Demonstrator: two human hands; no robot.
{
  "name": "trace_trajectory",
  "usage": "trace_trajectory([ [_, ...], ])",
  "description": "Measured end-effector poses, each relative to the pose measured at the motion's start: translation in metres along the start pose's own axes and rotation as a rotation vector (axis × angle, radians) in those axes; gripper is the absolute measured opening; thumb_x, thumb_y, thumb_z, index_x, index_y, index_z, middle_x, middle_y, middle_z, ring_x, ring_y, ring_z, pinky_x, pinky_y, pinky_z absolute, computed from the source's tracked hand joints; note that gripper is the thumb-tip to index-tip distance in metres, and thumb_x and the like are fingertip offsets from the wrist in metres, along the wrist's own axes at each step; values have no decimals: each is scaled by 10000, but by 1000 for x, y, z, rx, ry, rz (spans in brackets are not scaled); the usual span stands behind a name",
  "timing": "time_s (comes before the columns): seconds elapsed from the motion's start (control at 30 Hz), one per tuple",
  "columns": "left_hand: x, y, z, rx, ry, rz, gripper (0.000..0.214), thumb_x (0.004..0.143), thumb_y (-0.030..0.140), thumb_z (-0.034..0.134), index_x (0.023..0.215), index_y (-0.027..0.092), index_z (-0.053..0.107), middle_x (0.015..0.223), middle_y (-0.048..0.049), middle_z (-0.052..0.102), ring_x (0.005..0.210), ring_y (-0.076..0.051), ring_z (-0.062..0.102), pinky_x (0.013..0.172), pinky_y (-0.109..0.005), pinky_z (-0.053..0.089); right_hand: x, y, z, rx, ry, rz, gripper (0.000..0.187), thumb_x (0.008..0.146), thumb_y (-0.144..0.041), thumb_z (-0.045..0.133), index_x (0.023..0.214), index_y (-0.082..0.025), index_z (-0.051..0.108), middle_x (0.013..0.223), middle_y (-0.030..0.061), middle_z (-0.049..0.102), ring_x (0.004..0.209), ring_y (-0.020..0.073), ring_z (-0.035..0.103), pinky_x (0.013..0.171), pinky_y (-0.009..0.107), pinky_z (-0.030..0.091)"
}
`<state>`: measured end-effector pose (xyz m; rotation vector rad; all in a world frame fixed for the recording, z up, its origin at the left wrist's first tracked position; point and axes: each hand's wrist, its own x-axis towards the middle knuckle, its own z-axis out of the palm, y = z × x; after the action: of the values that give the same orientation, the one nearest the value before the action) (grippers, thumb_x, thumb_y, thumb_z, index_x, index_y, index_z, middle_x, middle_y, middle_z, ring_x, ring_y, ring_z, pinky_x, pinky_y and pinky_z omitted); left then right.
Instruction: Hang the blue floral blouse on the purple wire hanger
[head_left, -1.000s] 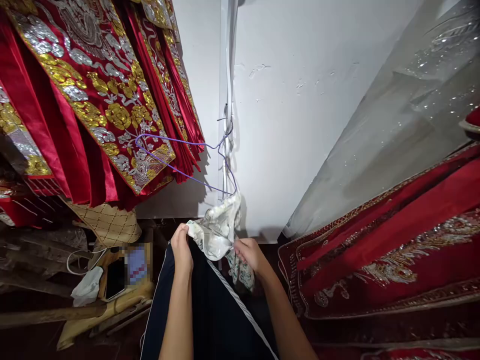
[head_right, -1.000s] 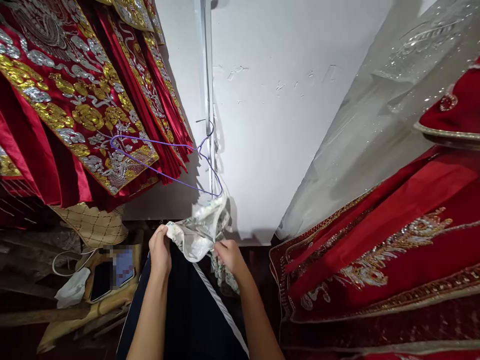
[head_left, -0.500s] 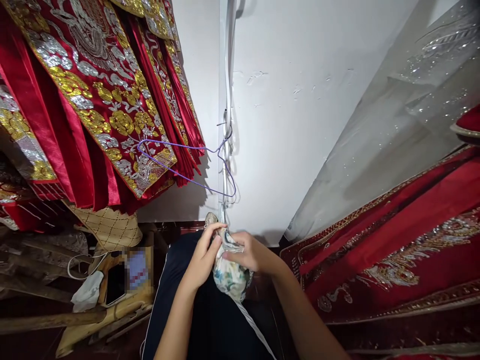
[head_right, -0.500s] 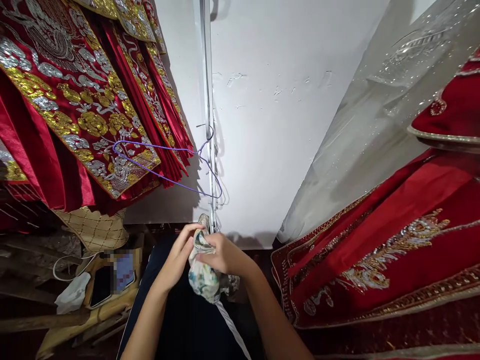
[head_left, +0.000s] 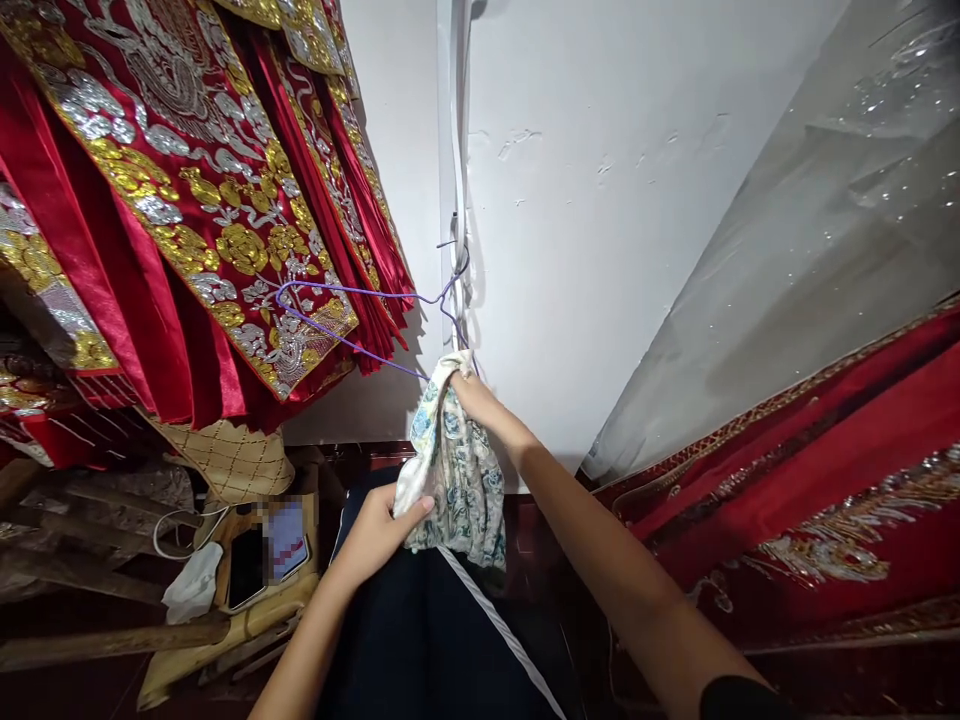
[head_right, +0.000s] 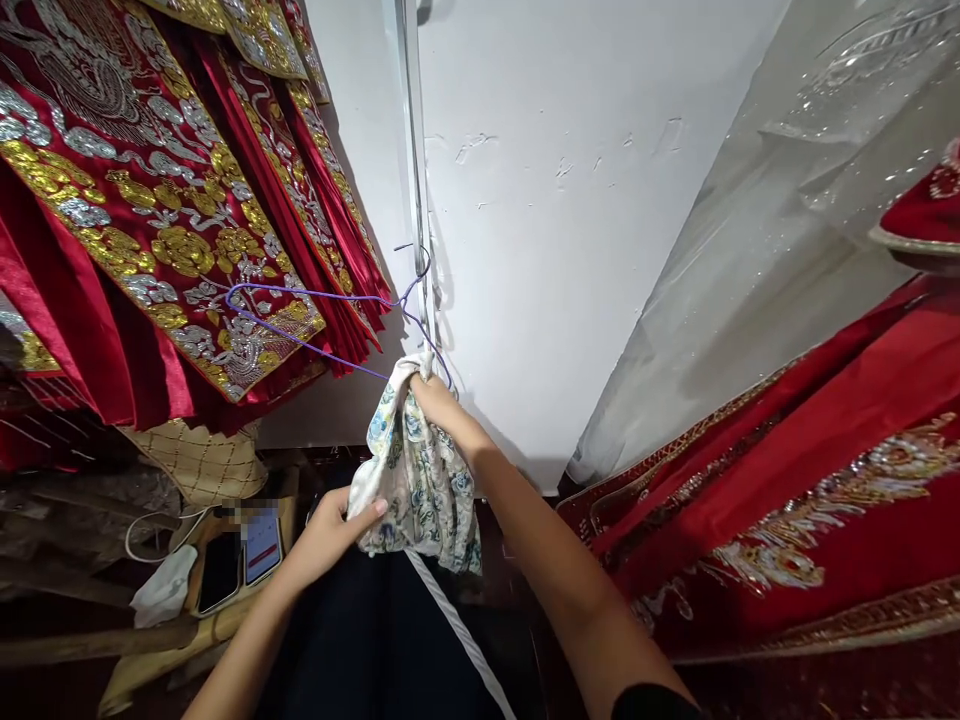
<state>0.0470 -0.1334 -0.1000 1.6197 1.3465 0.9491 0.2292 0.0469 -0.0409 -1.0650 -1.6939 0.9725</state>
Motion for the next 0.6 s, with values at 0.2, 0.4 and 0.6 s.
trace_trajectory([
  [0.2, -17, 12, -7, -150, -82, -9, 382, 915, 500, 575, 857, 128, 644, 778, -25, 595, 713, -151, 504, 663, -245, 393, -3, 34, -9, -122, -66, 82, 372, 889, -468, 466, 909, -162, 677, 945, 104, 731, 894, 247, 645, 831, 320, 495],
  [0.4, -8, 5, -43, 455, -103, 11, 334, 924, 444, 500, 735, 190, 606, 647, -9, 585, 619, -174, 530, 603, -260, 335, -37, 43, -79, -245, 130, 65, 239, 743, -359, 558, 599, -168, 551, 589, 9, 560, 584, 148, 484, 556, 251, 360],
  [0.6, 30, 23, -62, 654, -57, 99, 245, 911, 339, 470, 900, 214, 680, 900, -95, 722, 858, -267, 663, 759, -325, 443, -53, 40, -116, -281, 379, 43, 195, 666, -306, 563, 544, -191, 464, 520, -34, 405, 542, 108, 350, 494, 246, 247],
])
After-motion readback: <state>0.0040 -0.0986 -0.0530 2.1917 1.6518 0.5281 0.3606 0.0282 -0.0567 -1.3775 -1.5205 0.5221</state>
